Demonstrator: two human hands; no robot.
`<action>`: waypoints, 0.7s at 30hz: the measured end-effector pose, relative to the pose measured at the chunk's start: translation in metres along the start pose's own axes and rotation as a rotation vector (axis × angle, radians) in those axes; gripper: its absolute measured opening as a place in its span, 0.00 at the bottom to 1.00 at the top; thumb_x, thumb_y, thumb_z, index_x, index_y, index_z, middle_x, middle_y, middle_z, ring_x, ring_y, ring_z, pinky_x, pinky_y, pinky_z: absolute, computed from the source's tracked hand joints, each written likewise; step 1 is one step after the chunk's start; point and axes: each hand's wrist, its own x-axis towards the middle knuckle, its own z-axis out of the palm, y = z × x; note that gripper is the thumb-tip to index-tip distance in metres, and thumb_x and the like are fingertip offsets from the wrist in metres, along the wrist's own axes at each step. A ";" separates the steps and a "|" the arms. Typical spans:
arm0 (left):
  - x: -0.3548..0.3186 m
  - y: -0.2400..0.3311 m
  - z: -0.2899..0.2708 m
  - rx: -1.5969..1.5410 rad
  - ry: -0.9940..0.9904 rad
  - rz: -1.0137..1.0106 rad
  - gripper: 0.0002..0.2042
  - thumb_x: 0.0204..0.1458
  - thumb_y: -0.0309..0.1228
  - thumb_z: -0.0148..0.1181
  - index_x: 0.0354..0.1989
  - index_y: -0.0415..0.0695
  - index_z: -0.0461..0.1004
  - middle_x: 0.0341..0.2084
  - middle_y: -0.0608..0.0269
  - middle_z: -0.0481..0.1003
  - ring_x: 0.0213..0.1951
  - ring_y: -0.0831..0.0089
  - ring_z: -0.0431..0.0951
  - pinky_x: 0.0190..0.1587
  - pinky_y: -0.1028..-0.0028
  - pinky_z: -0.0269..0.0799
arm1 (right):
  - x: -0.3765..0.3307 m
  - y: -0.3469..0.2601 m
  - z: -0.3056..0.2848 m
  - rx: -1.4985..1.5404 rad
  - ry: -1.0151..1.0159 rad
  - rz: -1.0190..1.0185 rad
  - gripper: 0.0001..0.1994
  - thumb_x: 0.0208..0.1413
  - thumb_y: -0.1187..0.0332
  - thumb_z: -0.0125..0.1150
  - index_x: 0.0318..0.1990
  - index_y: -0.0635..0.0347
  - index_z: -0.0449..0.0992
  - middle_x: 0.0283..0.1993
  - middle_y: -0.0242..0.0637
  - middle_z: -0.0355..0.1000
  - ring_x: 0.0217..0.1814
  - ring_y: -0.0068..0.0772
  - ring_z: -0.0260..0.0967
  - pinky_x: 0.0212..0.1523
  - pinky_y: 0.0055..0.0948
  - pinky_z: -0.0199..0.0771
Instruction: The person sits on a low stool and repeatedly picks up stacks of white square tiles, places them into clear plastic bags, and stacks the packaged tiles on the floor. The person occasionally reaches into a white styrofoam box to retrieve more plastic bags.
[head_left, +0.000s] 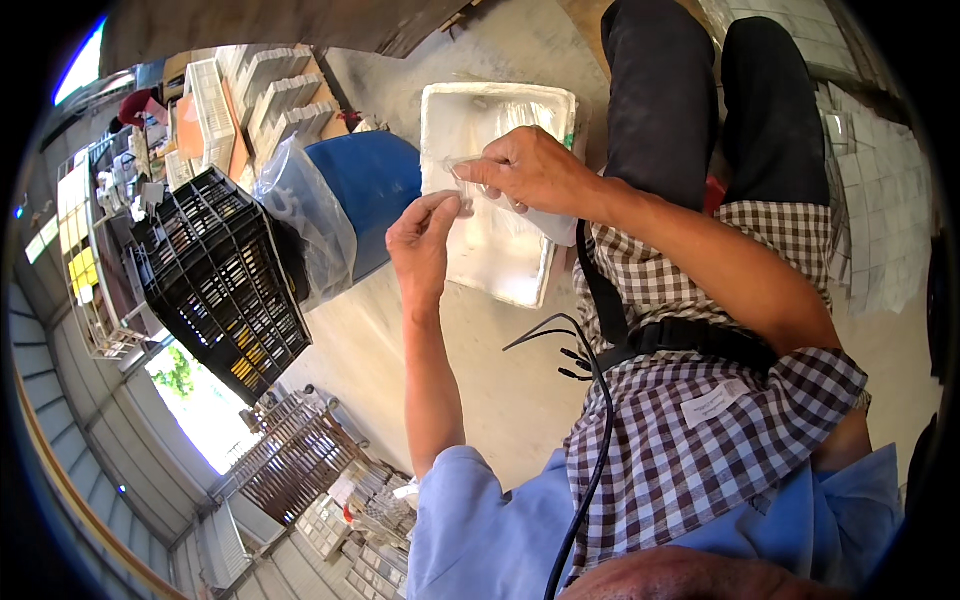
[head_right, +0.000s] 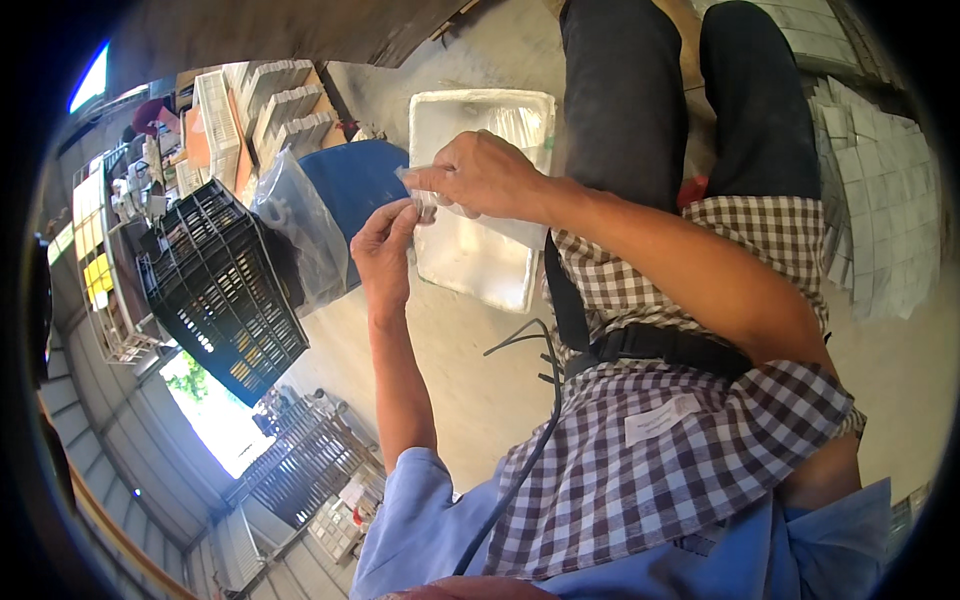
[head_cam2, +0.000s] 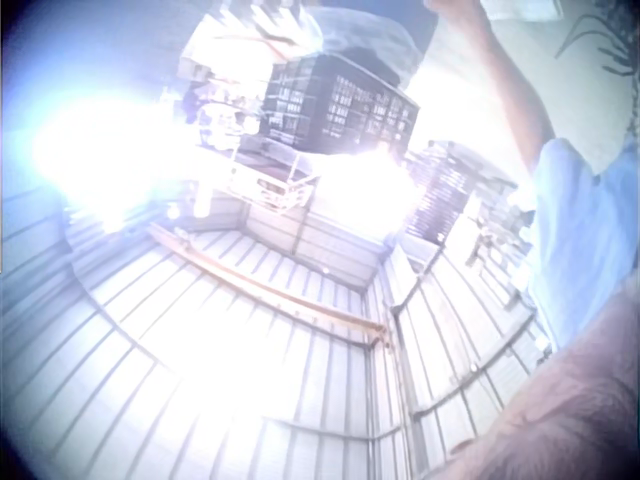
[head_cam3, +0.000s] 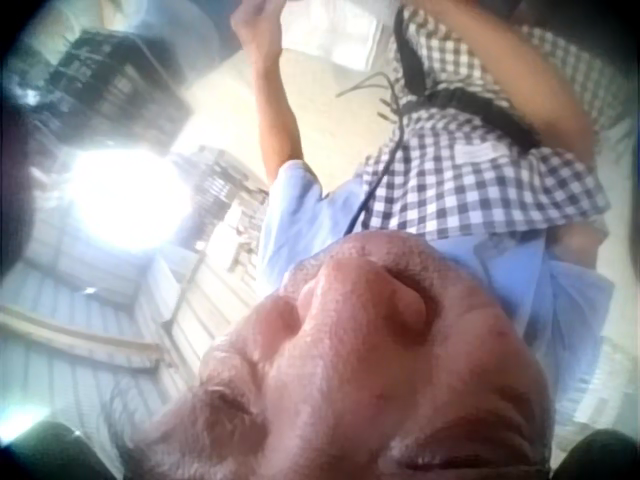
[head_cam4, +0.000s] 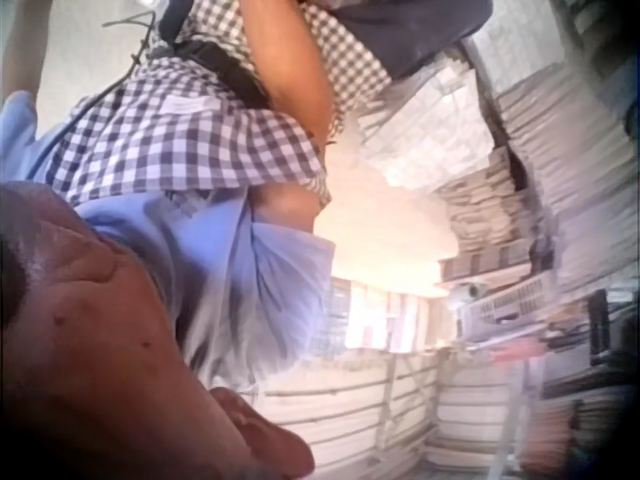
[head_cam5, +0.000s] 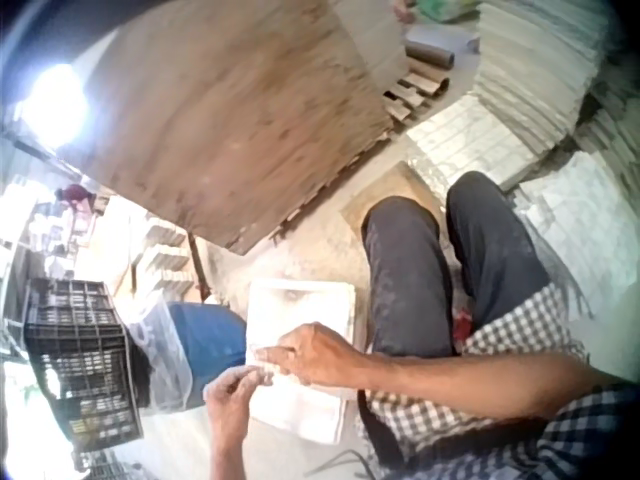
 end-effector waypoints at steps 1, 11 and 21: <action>0.001 0.001 -0.002 0.004 -0.007 -0.013 0.10 0.57 0.22 0.61 0.46 0.32 0.78 0.37 0.59 0.80 0.42 0.73 0.80 0.49 0.74 0.73 | 0.001 0.002 -0.002 -0.006 -0.003 0.000 0.23 0.61 0.55 0.60 0.21 0.66 0.74 0.18 0.34 0.70 0.16 0.21 0.66 0.19 0.26 0.65; -0.006 0.009 0.016 -0.077 -0.065 0.046 0.31 0.50 0.22 0.69 0.64 0.34 0.64 0.55 0.53 0.72 0.53 0.69 0.75 0.56 0.72 0.71 | 0.004 0.016 0.002 0.247 -0.120 -0.068 0.15 0.56 0.62 0.63 0.27 0.67 0.78 0.21 0.32 0.71 0.23 0.19 0.67 0.25 0.22 0.67; -0.005 0.010 0.013 -0.069 0.027 0.030 0.14 0.54 0.22 0.65 0.49 0.31 0.77 0.34 0.64 0.80 0.38 0.81 0.77 0.43 0.81 0.72 | -0.001 0.008 -0.002 0.106 -0.077 -0.050 0.21 0.57 0.57 0.63 0.24 0.70 0.78 0.18 0.34 0.69 0.23 0.19 0.65 0.26 0.23 0.65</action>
